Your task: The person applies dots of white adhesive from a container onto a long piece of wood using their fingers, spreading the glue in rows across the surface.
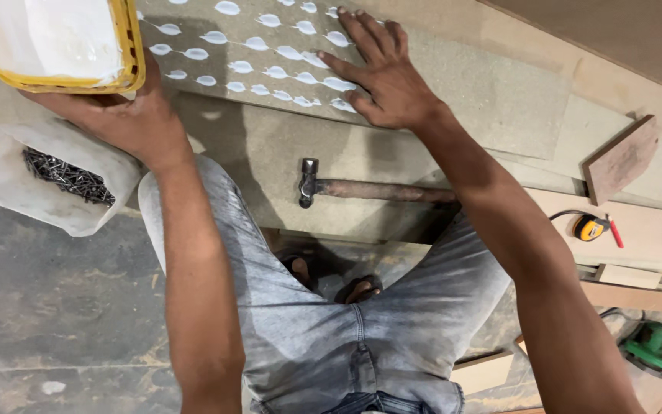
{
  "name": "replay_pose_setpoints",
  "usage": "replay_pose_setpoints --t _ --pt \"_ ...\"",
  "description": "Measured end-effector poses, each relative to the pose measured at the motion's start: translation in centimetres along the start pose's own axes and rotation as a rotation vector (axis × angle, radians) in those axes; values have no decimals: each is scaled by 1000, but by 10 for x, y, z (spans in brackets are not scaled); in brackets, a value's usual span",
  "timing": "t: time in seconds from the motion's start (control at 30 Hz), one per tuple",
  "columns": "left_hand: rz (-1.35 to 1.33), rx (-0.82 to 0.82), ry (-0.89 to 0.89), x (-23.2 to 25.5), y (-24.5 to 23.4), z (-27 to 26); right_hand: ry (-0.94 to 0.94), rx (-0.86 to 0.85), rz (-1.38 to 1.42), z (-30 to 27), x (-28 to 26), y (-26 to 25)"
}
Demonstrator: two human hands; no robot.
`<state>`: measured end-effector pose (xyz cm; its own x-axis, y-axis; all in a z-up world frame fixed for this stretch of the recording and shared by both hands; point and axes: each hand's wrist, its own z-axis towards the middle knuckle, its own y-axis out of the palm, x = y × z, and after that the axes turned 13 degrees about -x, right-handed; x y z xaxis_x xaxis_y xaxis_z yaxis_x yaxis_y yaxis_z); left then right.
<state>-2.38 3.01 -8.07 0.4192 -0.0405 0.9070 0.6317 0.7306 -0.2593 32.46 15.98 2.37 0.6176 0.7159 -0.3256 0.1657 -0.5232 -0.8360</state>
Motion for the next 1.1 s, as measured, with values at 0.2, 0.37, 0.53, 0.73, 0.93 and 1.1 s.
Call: replay_pose_setpoints --t 0.2,0.37,0.53,0.73,0.93,1.1 --pt "58 -39 44 -1 7 -2 117 -54 -76 -32 6 -1" --pt "45 -198 26 47 20 -9 132 165 -96 -63 -14 -35" --pt "-222 -412 160 124 42 -15 72 246 208 -87 -92 -90" --pt "-27 -506 455 176 35 -28 184 28 -85 -73 -162 -121" --pt "-40 -475 438 181 34 -45 151 65 402 -79 -172 -110" --pt "-72 -427 356 175 36 -44 130 77 1224 -84 -167 -109"
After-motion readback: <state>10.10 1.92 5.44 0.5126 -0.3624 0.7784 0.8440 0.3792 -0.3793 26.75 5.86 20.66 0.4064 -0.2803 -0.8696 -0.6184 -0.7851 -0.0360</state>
